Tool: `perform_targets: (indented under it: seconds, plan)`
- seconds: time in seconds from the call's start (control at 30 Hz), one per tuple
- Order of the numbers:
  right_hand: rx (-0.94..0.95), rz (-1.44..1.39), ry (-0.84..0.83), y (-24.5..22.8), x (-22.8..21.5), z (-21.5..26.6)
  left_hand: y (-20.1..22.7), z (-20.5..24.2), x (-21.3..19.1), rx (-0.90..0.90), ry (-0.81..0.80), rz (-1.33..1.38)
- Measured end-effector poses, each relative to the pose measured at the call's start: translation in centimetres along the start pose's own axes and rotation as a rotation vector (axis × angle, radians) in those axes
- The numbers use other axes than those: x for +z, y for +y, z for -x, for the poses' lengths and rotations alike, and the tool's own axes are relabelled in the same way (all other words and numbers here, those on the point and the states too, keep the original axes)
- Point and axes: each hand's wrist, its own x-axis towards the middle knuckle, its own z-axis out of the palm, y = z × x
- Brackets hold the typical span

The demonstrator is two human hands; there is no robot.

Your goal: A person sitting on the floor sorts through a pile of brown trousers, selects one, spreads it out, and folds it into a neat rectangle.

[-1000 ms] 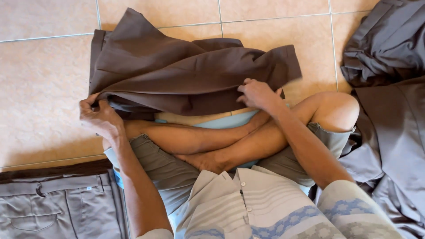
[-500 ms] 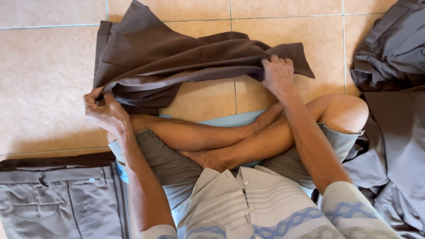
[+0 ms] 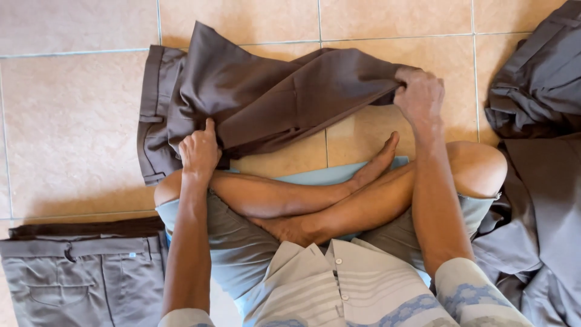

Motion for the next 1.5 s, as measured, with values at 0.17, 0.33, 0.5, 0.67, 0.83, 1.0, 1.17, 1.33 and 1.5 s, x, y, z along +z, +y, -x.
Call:
perform_targets:
  seconds: [0.17, 0.33, 0.5, 0.67, 0.83, 1.0, 1.17, 1.33, 1.5]
  plan:
    - [0.104, -0.184, 0.620, -3.0, 0.4, -1.4, -0.7, -4.9, -1.3, -0.242, 0.441, 0.310]
    - [-0.149, -0.527, 0.879, -5.5, -2.0, -0.9, -0.7, -4.9, -6.6, -0.320, 1.129, 0.743]
    - [-0.361, -0.279, 0.583, -5.9, 1.2, 2.0, -5.9, -2.9, 0.2, -0.247, 1.056, 0.510]
    - [0.194, 0.090, -0.484, -5.7, 4.4, 2.0, -5.0, -0.5, 1.7, -0.387, 0.286, 0.226]
    - [0.110, 0.013, -0.560, -4.9, 4.2, 2.8, -3.4, -0.6, 2.8, -0.528, 0.122, 0.105]
    - [0.128, -0.084, -0.633, -4.8, 4.8, 3.3, 5.8, 1.6, -2.7, -0.386, 0.528, -0.356]
    - [0.150, -0.097, -0.819, -5.6, 3.5, 3.3, 7.0, -0.6, 1.2, -0.161, -0.246, 0.198]
    - [0.014, -0.089, -0.848, -6.4, 0.8, 3.1, 2.9, -3.6, 2.9, -0.161, -0.275, 0.325]
    - [-0.013, 0.110, -0.667, -2.5, 5.4, 1.8, 4.4, -0.9, 2.4, -0.144, 0.053, 0.212]
